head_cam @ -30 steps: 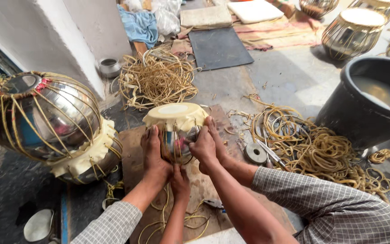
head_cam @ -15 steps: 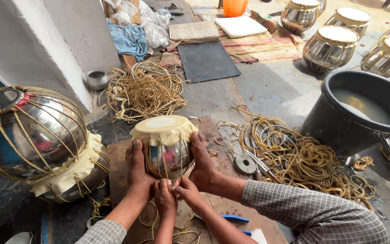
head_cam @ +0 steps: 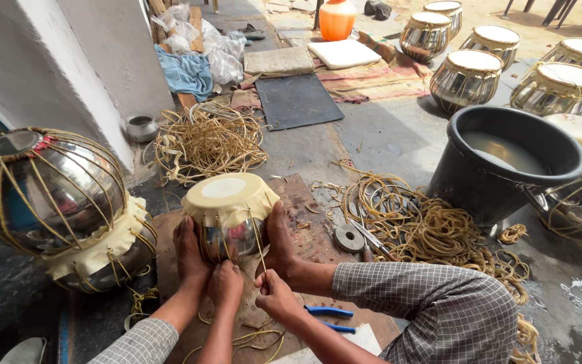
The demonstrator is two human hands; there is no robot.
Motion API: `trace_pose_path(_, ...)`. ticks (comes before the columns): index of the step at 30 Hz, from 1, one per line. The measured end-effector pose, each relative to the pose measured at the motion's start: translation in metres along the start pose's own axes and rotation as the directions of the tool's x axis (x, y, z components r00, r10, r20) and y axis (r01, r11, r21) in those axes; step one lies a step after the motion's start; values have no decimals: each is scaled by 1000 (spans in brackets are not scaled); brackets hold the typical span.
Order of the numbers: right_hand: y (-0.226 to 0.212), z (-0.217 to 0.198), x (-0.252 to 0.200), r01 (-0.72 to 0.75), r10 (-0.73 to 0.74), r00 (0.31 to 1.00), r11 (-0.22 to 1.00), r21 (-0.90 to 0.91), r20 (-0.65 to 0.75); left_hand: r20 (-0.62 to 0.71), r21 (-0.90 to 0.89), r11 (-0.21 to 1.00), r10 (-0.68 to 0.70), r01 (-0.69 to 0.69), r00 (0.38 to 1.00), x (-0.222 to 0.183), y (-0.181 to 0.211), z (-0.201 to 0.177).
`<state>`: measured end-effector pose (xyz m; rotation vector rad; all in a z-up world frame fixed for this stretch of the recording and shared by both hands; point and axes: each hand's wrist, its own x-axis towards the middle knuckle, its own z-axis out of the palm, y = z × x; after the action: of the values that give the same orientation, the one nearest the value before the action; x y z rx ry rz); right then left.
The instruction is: The person secures a drumhead to a metal drum body using cord and pliers. They work with another person to pull the cord through holes and tighten it, creating a lattice of tension ropes around the instrument.
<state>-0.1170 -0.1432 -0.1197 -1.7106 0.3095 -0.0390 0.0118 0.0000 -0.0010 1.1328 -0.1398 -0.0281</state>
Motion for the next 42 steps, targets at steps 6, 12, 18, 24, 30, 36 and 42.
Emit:
trace_pose_path(6, 26, -1, 29, 25, -42, 984, 994, 104, 173, 245, 750, 493, 412, -441, 877, -30, -13, -13)
trace_pose_path(12, 3, -11, 125, 367, -614, 753, 690, -624, -236, 64, 841, 536, 37, -74, 997, -54, -71, 14)
trace_pose_path(18, -45, 1, 141, 29, -288, 906, 772, -635, -309, 130, 884, 432, 145, -181, 981, -37, -65, 12)
trace_pose_path(24, -39, -3, 116, 408, -509, 853, 790, -458, -118, 67, 832, 522, 241, -187, 968, -8, -91, -6)
trace_pose_path(30, 19, -12, 31, 608, -459, 780, 717, -340, 426, -189, 494, 860, -34, 125, 981, 48, -122, 4)
trace_pose_path(36, 58, -95, 29, 303, 72, 905, 581, -755, 419, -72, 175, 951, -247, 256, 966, 18, -116, -4)
trace_pose_path(42, 77, -89, -6, 25, 397, 913, 189, -982, 99, -21, 82, 975, -208, 209, 978, -2, -120, -6)
